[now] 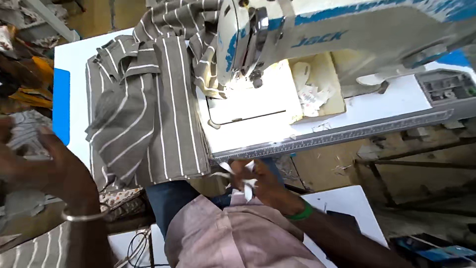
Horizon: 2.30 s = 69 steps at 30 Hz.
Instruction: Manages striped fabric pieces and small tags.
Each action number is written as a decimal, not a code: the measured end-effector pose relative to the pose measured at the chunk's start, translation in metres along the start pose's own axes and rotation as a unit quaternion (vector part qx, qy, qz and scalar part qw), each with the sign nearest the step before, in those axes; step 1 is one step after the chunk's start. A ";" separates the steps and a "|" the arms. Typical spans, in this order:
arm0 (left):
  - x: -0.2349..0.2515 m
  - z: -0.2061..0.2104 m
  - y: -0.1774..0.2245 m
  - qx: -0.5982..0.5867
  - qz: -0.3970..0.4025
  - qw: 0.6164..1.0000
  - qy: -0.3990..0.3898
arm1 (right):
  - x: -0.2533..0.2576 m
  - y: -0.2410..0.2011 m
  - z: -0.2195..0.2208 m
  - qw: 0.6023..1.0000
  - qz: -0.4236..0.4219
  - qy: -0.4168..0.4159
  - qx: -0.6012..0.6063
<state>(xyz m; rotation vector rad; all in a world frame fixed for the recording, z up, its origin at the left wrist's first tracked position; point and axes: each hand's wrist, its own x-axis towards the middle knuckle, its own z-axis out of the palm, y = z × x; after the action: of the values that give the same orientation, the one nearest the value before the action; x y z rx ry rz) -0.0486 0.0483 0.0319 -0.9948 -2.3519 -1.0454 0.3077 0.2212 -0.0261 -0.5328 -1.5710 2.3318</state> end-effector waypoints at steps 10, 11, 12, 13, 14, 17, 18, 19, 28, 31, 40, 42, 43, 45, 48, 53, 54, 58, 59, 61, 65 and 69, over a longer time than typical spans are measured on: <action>-0.118 0.063 0.092 -0.057 0.193 0.928 -0.314 | 0.012 0.003 0.000 0.997 -0.026 0.071 0.026; -0.118 0.063 0.095 -0.040 0.197 0.928 -0.313 | 0.016 0.003 -0.001 0.997 -0.035 0.065 0.010; -0.118 0.063 0.097 -0.020 0.207 0.926 -0.316 | 0.017 0.004 -0.002 0.997 -0.042 0.062 -0.004; -0.119 0.062 0.098 -0.005 0.214 0.924 -0.318 | 0.012 0.005 -0.003 0.997 -0.045 0.056 -0.018; -0.119 0.062 0.099 0.002 0.220 0.922 -0.319 | 0.005 0.008 -0.005 0.997 -0.045 0.050 -0.029; -0.120 0.060 0.096 0.016 0.249 0.924 -0.291 | -0.002 0.009 -0.007 0.998 -0.040 0.025 -0.028; -0.120 0.059 0.094 0.009 0.247 0.929 -0.276 | 0.000 0.008 -0.006 0.999 -0.037 0.021 -0.031; -0.120 0.057 0.092 -0.012 0.220 0.939 -0.264 | 0.002 0.008 -0.004 0.999 -0.034 0.021 -0.032; -0.073 0.034 0.083 -0.434 -0.293 0.828 -0.203 | 0.082 0.001 0.073 0.993 0.074 -0.004 0.097; -0.069 0.028 0.079 -0.444 -0.296 0.826 -0.181 | 0.100 -0.005 0.089 0.983 0.090 -0.016 0.158; -0.061 0.039 0.083 -0.315 -0.242 0.901 -0.173 | 0.096 0.002 0.095 0.995 0.014 -0.019 0.092; -0.046 0.051 0.068 -0.213 -0.248 0.937 -0.128 | 0.066 0.000 0.106 0.985 -0.108 -0.122 -0.053; -0.034 0.053 0.056 -0.167 -0.265 0.944 -0.109 | 0.045 0.002 0.113 0.961 -0.170 -0.194 -0.103; -0.004 0.046 0.026 -0.122 -0.206 0.967 -0.084 | 0.022 -0.003 0.101 0.939 -0.210 -0.243 -0.127; 0.022 0.026 -0.014 -0.034 -0.142 0.989 -0.007 | 0.017 0.001 0.027 0.986 -0.078 -0.099 -0.109; -0.041 0.020 0.035 -0.043 0.115 0.976 -0.179 | 0.004 0.006 -0.026 0.994 -0.043 0.062 0.081; -0.064 0.030 0.052 -0.069 0.159 0.947 -0.268 | 0.004 0.008 -0.027 0.991 -0.041 0.076 0.099; -0.120 0.063 0.082 -0.067 0.227 0.910 -0.342 | 0.009 0.010 -0.010 0.992 -0.023 0.092 0.081; -0.122 0.063 0.083 -0.071 0.215 0.916 -0.332 | 0.007 0.008 -0.006 0.995 -0.017 0.088 0.040; -0.121 0.059 0.084 -0.121 0.142 0.931 -0.314 | 0.000 0.008 -0.002 0.998 -0.012 0.061 -0.021; -0.098 0.050 0.085 -0.352 -0.203 0.888 -0.215 | 0.012 0.006 0.005 1.000 -0.011 0.010 -0.015; -0.082 0.039 0.085 -0.439 -0.296 0.827 -0.192 | 0.060 0.002 0.048 0.997 0.038 -0.011 0.062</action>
<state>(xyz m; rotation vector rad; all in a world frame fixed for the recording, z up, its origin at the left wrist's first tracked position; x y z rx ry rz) 0.0671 0.0810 0.0009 -0.7651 -2.5621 -2.5363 0.2329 0.2068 -0.0202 -0.5483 -1.4263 2.4795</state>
